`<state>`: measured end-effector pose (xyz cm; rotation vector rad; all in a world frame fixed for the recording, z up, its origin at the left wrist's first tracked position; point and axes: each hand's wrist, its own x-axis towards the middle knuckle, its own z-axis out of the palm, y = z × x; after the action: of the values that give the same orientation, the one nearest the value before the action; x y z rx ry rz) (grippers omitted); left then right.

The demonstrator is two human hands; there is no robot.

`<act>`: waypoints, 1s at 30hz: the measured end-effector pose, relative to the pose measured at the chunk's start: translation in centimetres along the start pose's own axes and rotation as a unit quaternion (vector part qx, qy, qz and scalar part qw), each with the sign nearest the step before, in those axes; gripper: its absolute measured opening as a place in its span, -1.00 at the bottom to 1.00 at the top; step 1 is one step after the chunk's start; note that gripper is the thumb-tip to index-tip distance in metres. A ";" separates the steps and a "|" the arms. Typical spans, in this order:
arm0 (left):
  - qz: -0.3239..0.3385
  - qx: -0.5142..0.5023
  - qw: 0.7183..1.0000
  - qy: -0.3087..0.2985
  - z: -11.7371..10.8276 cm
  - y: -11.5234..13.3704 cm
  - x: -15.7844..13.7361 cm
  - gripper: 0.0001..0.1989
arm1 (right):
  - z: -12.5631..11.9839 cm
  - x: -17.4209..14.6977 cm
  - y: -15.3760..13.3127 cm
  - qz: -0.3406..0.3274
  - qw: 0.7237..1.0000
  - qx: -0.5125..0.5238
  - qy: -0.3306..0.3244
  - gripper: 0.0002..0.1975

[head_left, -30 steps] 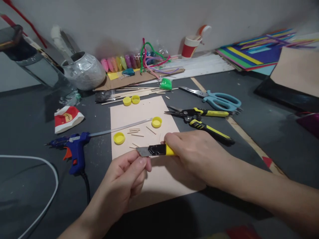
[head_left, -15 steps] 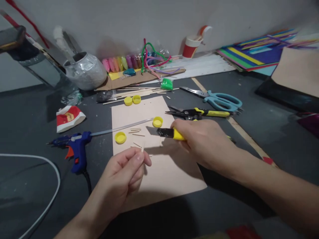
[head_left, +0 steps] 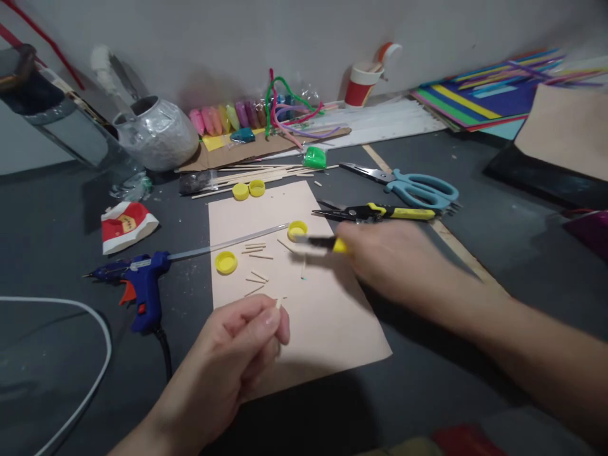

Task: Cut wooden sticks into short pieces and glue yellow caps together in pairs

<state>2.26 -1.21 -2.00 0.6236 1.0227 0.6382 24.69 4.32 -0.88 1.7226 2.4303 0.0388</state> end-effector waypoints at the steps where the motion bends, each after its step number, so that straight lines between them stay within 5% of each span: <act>1: 0.001 0.004 1.000 0.005 -0.1 0.1 -0.1 -0.70 | -0.1 0.2 0.5 0.031 0.999 -0.010 0.008 -0.85; 4: 0.026 0.011 0.999 0.020 -0.1 0.5 -0.2 -0.72 | -0.2 0.5 1.2 0.054 0.998 0.010 0.038 -0.86; 7: 0.025 0.050 0.998 0.023 0.2 0.7 0.0 -0.73 | -0.2 0.2 0.3 -0.001 0.985 0.162 0.064 -0.88; 10: -0.004 0.100 0.995 -0.009 0.6 0.5 0.0 -0.73 | -0.6 -0.4 -0.9 -0.058 0.925 0.373 0.049 -0.76; 15: -0.007 0.154 0.987 -0.039 1.1 -0.1 -0.1 -0.70 | -1.7 -0.9 -1.7 -0.135 0.805 0.569 -0.097 -0.77; 24: 0.021 0.218 0.976 0.020 1.3 -0.2 -0.5 -0.65 | -1.1 -1.0 -1.0 -0.106 0.747 0.653 -0.064 -0.75; 30: 0.082 0.230 0.969 0.025 1.4 -0.3 -0.3 -0.68 | -1.6 -1.2 -1.9 -0.075 0.756 0.637 -0.129 -0.77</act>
<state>3.47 -1.88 -1.49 1.1127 1.1851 0.5637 23.02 2.70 0.62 1.5495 2.3724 -2.1284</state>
